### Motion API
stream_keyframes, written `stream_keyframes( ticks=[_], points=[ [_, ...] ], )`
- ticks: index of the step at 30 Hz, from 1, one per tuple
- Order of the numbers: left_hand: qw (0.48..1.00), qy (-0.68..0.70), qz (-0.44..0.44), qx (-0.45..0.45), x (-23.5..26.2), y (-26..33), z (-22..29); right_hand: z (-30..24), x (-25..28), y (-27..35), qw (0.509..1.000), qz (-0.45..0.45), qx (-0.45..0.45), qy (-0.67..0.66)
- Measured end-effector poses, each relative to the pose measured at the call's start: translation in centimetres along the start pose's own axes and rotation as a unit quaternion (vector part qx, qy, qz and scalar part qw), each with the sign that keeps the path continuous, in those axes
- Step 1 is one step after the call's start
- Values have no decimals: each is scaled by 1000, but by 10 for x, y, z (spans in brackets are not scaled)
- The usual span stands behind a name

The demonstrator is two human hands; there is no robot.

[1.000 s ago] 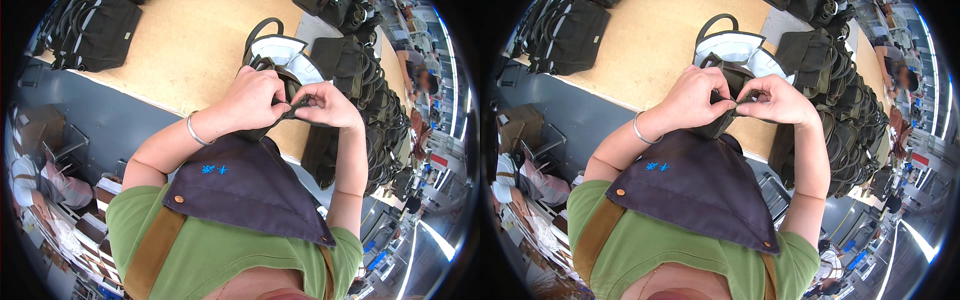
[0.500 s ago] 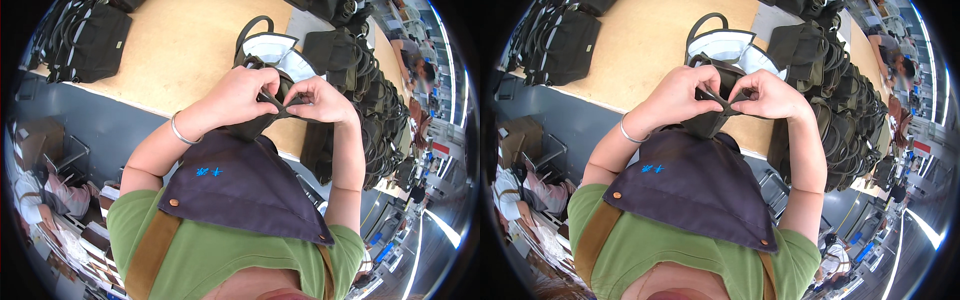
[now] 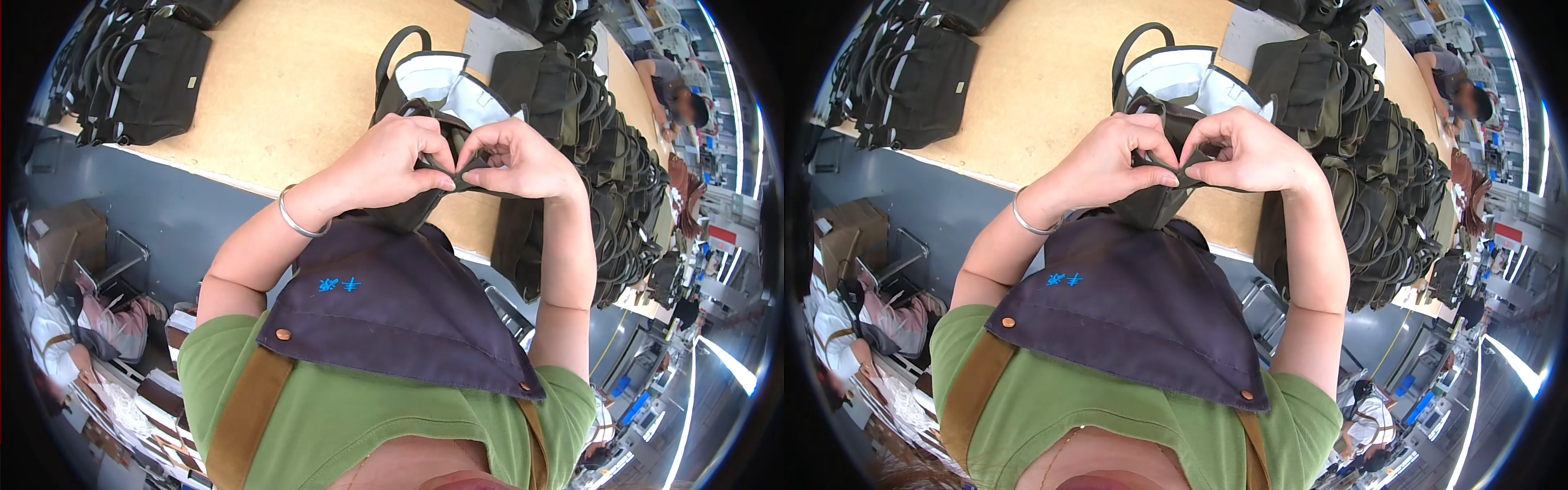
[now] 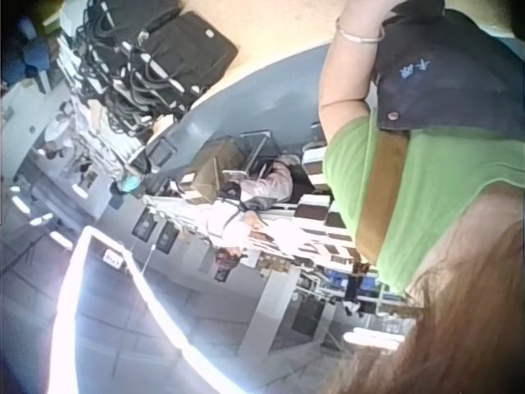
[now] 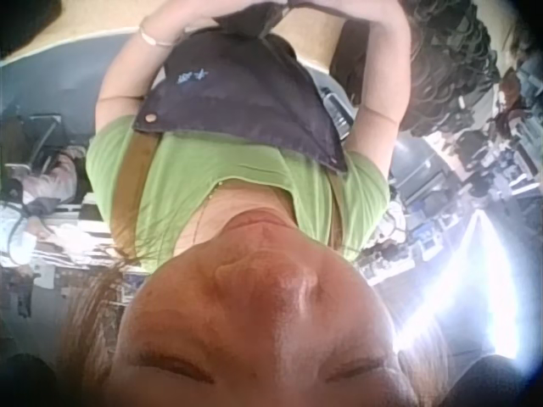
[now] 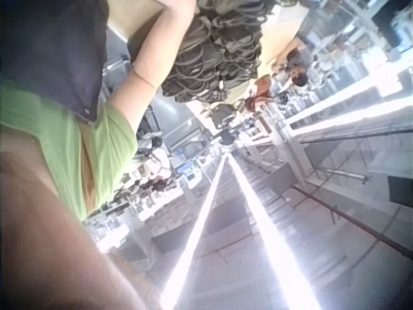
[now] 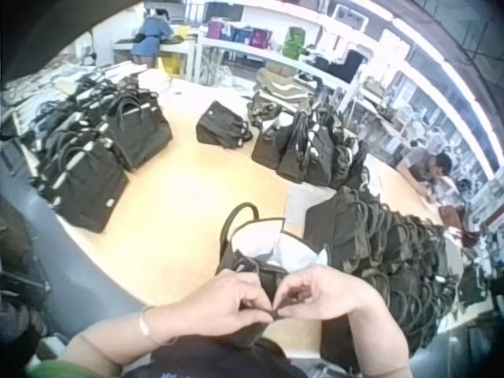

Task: The person assembles olive green canvas bags at a workbench. They repeatedly open the bags, insert white paper or cardboard inserts into the interior, and zip the bags closed. The person handles the bags one at a time, moving finished units to a pile on the right.

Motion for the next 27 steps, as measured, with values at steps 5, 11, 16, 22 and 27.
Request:
stream_keyframes(
  ticks=[5, 11, 16, 22, 27],
  points=[
    [999, 36, 10, 9, 4, 0, -11, -17, 7, 1, 997, -30, 16, -68],
    [966, -212, 144, -24, 17, 10, 13, 0, 19, -6, 999, -5, 18, -30],
    [966, -191, 174, 20, 0, 13, 6, 12, 13, -17, 995, 3, 1, -101],
    [956, -192, 219, 34, -23, 20, -5, 29, 4, -15, 995, 60, -50, -66],
    [975, -114, 189, 19, -22, 9, -17, 12, 9, -4, 993, 101, -45, -38]
  ],
)
Point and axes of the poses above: each hand's wrist, its own y-axis away from the middle knuckle, its own x-axis out of the back of the hand, z = x × y, the point moved 7 cm from there along -y, towards the middle knuckle, and after that the axes turned 10 degrees about -z, right-handed, at the moved point
